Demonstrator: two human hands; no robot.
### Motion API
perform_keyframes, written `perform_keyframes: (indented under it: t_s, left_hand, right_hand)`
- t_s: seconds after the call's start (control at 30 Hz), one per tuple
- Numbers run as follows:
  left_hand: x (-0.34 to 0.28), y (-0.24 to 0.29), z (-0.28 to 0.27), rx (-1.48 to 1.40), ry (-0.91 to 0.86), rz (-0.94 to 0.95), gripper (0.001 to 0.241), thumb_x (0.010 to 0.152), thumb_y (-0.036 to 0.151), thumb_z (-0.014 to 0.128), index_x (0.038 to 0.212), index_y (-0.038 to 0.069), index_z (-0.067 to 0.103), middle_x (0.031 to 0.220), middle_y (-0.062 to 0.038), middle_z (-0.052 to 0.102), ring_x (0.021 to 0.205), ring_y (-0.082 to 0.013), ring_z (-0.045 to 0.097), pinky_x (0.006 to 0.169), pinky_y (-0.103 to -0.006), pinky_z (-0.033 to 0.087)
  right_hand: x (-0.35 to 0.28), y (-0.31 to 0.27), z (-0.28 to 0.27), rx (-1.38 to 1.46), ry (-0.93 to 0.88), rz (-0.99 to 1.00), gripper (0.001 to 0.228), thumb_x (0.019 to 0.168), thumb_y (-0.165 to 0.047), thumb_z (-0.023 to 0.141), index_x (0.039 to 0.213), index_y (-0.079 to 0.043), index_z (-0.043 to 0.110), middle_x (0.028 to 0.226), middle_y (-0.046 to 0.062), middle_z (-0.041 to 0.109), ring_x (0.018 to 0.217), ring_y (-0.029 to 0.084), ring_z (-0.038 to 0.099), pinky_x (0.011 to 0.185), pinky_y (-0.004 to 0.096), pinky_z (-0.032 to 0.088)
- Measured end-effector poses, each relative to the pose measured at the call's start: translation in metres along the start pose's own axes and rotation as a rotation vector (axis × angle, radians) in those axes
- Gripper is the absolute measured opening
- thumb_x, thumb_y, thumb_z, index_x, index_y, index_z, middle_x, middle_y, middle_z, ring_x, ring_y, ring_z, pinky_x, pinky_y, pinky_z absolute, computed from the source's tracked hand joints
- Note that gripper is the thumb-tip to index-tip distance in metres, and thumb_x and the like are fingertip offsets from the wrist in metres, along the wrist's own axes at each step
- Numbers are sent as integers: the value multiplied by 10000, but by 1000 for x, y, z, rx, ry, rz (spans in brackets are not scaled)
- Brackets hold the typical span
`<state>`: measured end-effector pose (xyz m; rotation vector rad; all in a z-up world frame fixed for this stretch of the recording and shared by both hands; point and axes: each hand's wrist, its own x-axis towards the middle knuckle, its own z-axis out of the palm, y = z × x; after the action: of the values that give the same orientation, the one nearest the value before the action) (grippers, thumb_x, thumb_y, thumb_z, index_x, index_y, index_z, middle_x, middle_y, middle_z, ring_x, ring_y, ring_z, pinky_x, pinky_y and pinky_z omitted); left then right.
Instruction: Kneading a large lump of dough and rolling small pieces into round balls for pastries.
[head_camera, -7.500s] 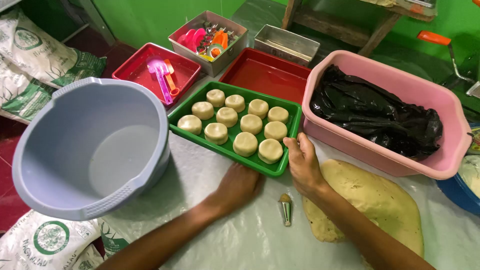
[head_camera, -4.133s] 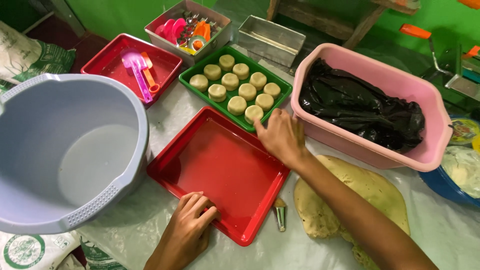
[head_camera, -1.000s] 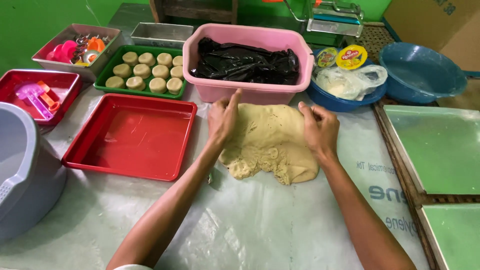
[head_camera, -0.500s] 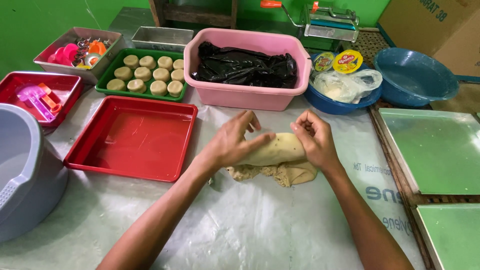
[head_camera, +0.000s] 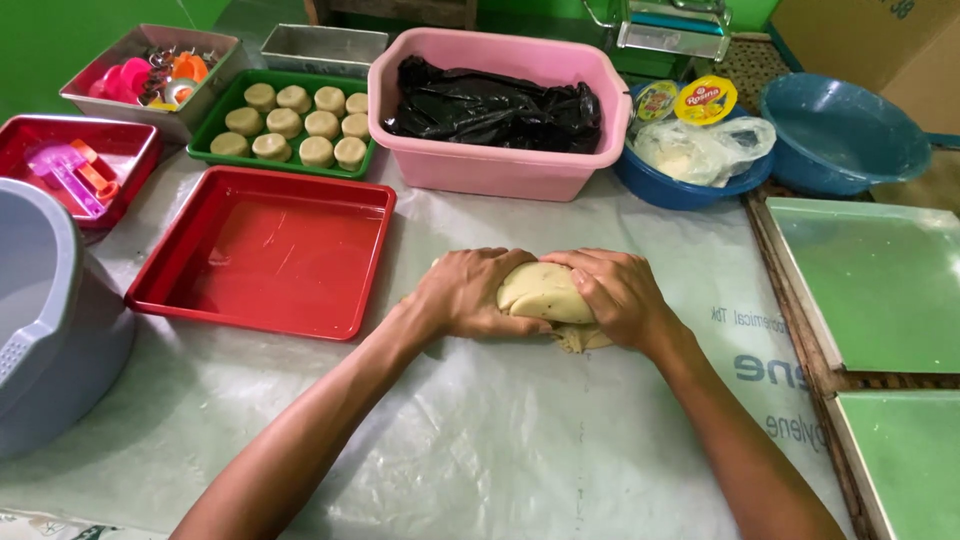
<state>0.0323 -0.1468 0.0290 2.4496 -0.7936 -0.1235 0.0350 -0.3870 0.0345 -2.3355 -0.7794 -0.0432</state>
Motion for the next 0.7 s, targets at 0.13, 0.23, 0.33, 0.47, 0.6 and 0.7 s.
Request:
perform_keyframes:
  t_s: [0.13, 0.23, 0.33, 0.47, 0.6, 0.7]
  left_hand:
    - [-1, 0, 3, 8, 27, 18, 815, 692, 728, 665, 1258, 142, 632, 988, -131, 751, 997, -359, 739, 893, -508, 583]
    - [-3, 1, 5, 15, 88, 23, 821, 696, 717, 677, 1248, 111, 637, 984, -151, 751, 974, -372, 745, 880, -506, 583]
    - [-4, -1, 11, -17, 116, 18, 843, 697, 728, 669, 1247, 91, 645, 978, -164, 750, 973, -376, 746, 881, -500, 581]
    - [-1, -7, 15, -23, 130, 22, 843, 683, 726, 701, 1250, 105, 638, 995, -155, 739, 1006, -365, 734, 911, -486, 563]
    - [-3, -5, 14, -30, 139, 19, 828, 680, 695, 736, 1247, 100, 631, 990, -174, 726, 1018, -374, 725, 910, -498, 554]
    - [-4, -3, 13, -24, 136, 17, 832, 681, 699, 739, 1251, 103, 630, 989, -173, 719, 1021, -370, 722, 919, -494, 547]
  right_hand:
    - [-1, 24, 13, -32, 48, -39, 535, 929, -443, 341, 1227, -220, 725, 1028, 55, 762, 978, 343, 720, 853, 432, 551]
    - [1, 29, 17, 4, 104, -29, 500, 905, -478, 393, 1153, -237, 754, 927, 50, 754, 895, 322, 733, 782, 398, 557]
    - [-2, 25, 17, 49, 120, -20, 501, 891, -446, 420, 1140, -186, 769, 930, 107, 758, 906, 370, 735, 791, 427, 565]
    - [0, 26, 16, 70, 127, -29, 511, 891, -463, 415, 1133, -188, 771, 928, 101, 760, 904, 365, 737, 790, 425, 568]
    - [1, 26, 16, 86, 117, -37, 526, 888, -480, 405, 1118, -185, 775, 894, 119, 744, 875, 366, 734, 771, 428, 566]
    - [1, 28, 16, 96, 122, -57, 507, 902, -445, 406, 1120, -167, 771, 894, 126, 741, 869, 374, 732, 773, 432, 564]
